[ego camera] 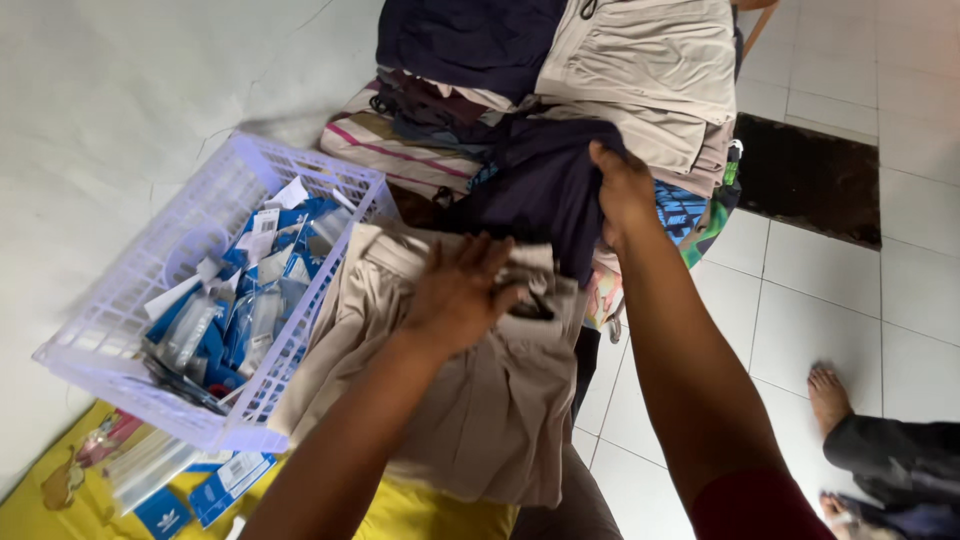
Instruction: The person folds a pair of dark shorts, then uses a glue gun to attach a blue tag to the waistband. They repeat the process with a pair of light-colored shorts, applying glue and securing another tag before folding the garment.
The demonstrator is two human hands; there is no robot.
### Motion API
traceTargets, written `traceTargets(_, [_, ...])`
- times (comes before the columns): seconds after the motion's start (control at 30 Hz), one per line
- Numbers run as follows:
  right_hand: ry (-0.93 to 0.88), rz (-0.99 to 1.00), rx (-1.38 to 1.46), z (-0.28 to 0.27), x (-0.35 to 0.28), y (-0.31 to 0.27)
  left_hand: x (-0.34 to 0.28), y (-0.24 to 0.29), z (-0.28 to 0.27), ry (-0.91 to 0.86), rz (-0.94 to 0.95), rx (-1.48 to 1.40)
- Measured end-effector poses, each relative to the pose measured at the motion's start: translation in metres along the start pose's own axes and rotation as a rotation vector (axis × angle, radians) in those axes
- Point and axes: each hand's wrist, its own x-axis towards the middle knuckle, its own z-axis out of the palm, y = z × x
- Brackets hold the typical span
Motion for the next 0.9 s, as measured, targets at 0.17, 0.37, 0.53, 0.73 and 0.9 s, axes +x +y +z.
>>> traceTargets(0.17, [0.065, 0.052, 0.099, 0.030, -0.031, -0.089, 0.006, -0.001, 0.023, 0.054, 0.044, -0.194])
traceTargets(0.37, [-0.103, 0.030, 0.317, 0.066, -0.068, -0.135, 0.029, -0.005, -0.040, -0.014, -0.587, -0.909])
traceTargets(0.53, [-0.369, 0.088, 0.696, 0.073, -0.092, -0.141, 0.030, 0.004, -0.065, 0.297, -0.997, -1.536])
traceTargets(0.73, [-0.356, 0.176, 0.792, 0.058, -0.131, -0.118, 0.004, -0.003, -0.083, 0.167, -0.768, -2.170])
traceTargets(0.9, [-0.261, 0.081, 0.472, 0.006, -0.142, -0.030, -0.015, 0.004, -0.144, 0.424, -0.810, -1.893])
